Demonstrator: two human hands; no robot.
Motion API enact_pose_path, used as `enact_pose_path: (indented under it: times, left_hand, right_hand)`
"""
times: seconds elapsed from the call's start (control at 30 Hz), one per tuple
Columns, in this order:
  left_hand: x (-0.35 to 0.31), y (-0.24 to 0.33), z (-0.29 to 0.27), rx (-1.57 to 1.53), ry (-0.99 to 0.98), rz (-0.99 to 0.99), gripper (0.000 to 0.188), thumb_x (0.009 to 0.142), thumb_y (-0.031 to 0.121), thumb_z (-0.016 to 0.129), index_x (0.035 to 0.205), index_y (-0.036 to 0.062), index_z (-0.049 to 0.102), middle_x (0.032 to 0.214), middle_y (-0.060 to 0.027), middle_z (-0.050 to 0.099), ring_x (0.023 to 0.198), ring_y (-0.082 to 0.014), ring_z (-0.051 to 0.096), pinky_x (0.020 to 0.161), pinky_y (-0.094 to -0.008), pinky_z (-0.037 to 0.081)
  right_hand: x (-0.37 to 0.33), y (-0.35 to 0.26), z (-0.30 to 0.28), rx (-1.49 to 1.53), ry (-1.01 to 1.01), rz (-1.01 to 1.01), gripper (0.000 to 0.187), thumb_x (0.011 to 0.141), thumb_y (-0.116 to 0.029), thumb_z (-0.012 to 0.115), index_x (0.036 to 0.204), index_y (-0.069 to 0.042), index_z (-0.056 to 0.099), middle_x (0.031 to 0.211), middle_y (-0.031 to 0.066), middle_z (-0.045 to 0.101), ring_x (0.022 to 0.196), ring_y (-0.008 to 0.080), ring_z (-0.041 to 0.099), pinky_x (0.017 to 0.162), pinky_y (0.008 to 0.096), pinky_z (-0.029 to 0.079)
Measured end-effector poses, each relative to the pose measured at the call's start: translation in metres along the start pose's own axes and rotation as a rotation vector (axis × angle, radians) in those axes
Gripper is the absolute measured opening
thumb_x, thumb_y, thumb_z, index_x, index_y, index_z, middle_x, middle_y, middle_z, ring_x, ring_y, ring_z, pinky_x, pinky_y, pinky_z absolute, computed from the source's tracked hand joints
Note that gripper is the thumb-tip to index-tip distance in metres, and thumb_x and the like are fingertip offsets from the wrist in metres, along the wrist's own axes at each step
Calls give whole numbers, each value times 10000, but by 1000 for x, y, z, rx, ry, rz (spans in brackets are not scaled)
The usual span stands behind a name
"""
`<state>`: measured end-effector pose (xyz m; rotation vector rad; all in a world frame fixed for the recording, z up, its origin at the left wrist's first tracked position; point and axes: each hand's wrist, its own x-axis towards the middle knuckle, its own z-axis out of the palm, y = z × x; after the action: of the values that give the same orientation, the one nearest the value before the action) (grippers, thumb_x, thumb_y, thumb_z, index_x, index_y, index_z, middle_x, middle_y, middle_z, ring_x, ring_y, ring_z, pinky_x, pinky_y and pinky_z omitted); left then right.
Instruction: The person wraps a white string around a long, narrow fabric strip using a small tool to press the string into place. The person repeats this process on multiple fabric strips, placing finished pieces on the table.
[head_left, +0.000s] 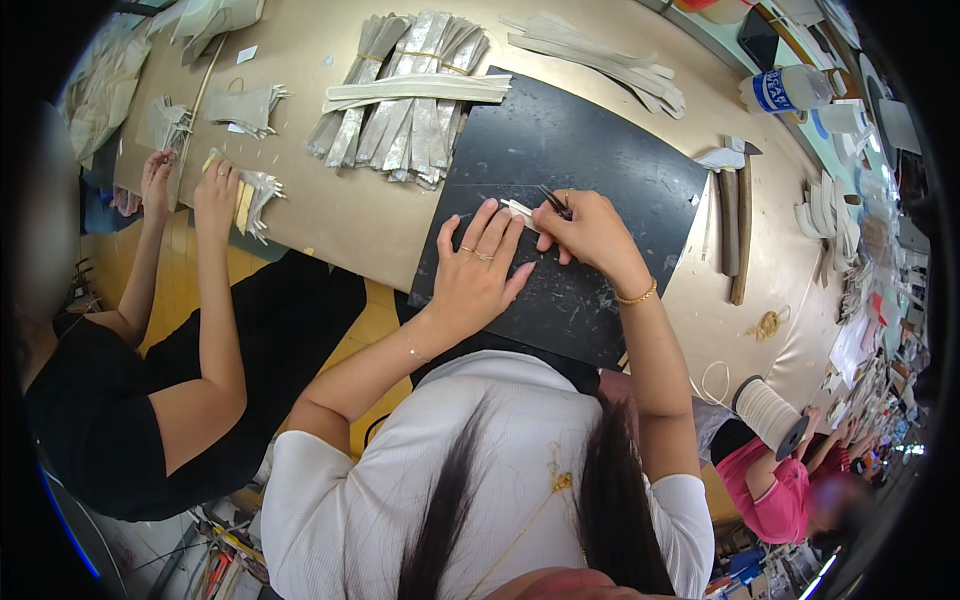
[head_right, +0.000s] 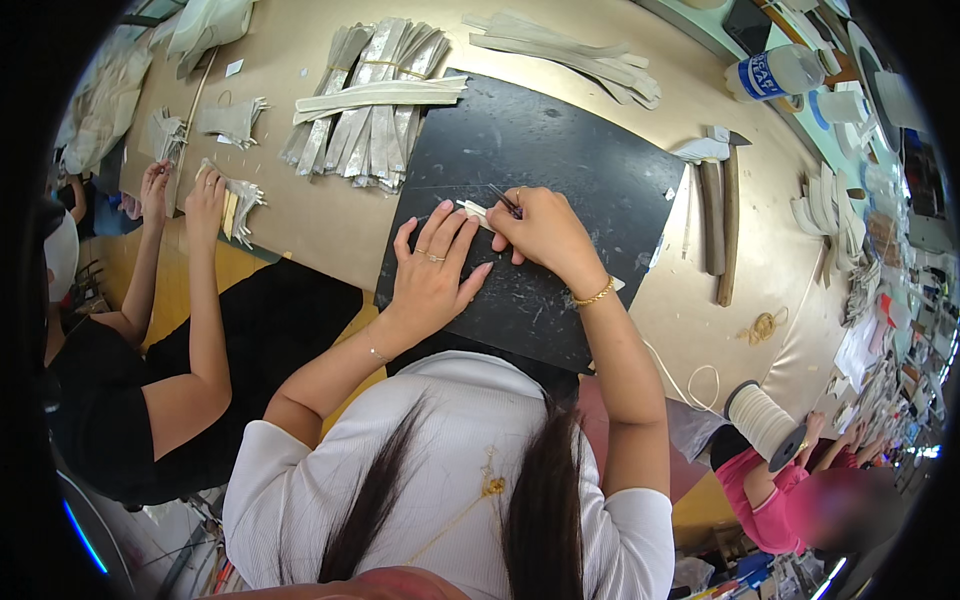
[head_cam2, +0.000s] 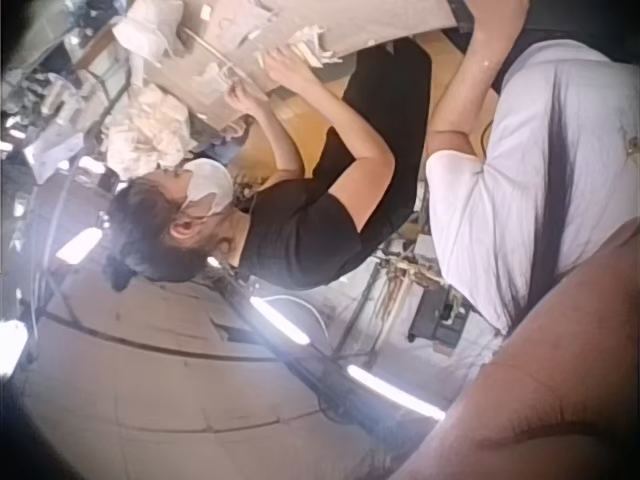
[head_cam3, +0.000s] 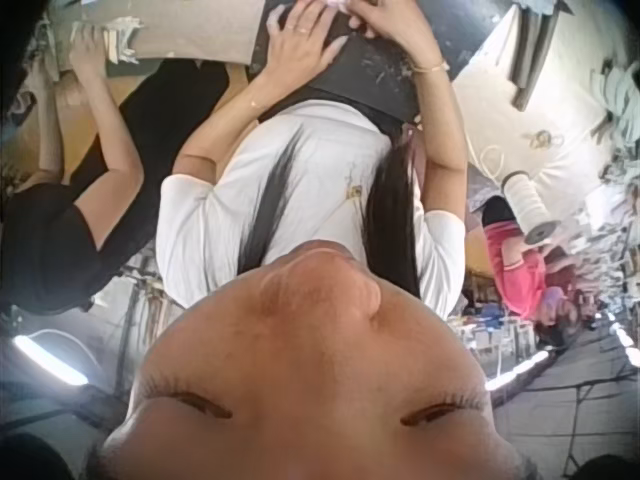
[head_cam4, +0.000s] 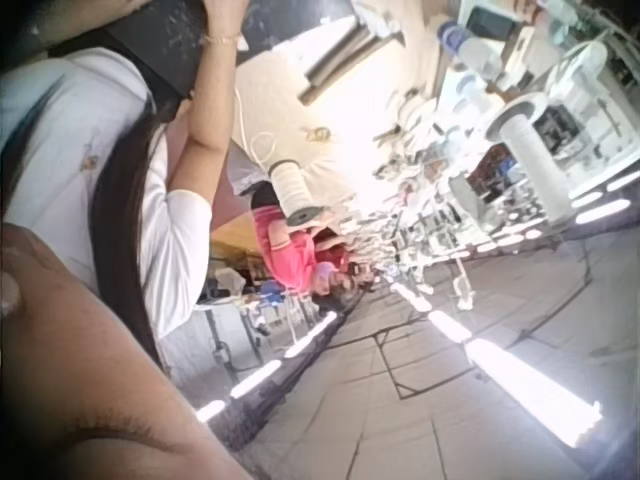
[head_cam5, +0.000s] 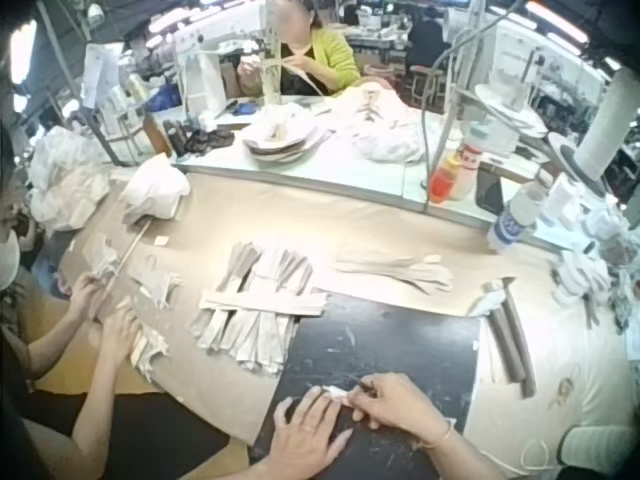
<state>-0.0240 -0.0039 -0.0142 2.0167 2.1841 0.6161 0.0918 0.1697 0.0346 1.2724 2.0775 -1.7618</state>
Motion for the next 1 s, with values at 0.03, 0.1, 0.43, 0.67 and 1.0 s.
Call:
enact_pose_path:
  times: [0.03, 0.1, 0.43, 0.67, 1.0]
  left_hand:
    - [0, 0, 0, 2, 0, 0, 594, 884, 324, 733, 1373, 36, 559, 1408, -119, 508, 1430, -281, 408, 1119, -549, 242]
    - [0, 0, 0, 3, -5, -2, 591, 886, 327, 731, 1370, 36, 559, 1408, -120, 507, 1432, -279, 406, 1119, -549, 241]
    - [1, 1, -1, -4, -4, 0, 592, 877, 313, 739, 1363, 27, 559, 1406, -130, 503, 1430, -288, 410, 1119, -551, 243]
    - [0, 0, 2, -4, 3, 0, 626, 865, 308, 751, 1383, 24, 541, 1416, -133, 497, 1430, -295, 410, 1123, -556, 241]
    - [0, 0, 1, -2, 0, -1, 621, 867, 309, 750, 1382, 34, 539, 1419, -131, 491, 1435, -297, 406, 1131, -559, 242]
  right_hand:
    - [0, 0, -1, 14, -8, 16, 288, 930, -228, 615, 930, 39, 723, 676, 78, 721, 506, 140, 666, 505, 280, 520]
    - [0, -2, -2, 41, -23, 48, 285, 935, -221, 613, 947, 44, 717, 691, 79, 726, 516, 134, 673, 477, 270, 509]
    - [1, 6, -3, 75, -28, 40, 274, 925, -209, 613, 934, 49, 705, 705, 87, 730, 532, 135, 685, 461, 259, 507]
    - [0, 7, -4, 97, -17, 40, 259, 904, -199, 603, 908, 42, 700, 710, 93, 734, 534, 137, 687, 468, 263, 517]
    - [1, 9, -6, 80, -39, 24, 257, 895, -198, 596, 896, 38, 699, 697, 92, 732, 525, 140, 684, 471, 268, 526]
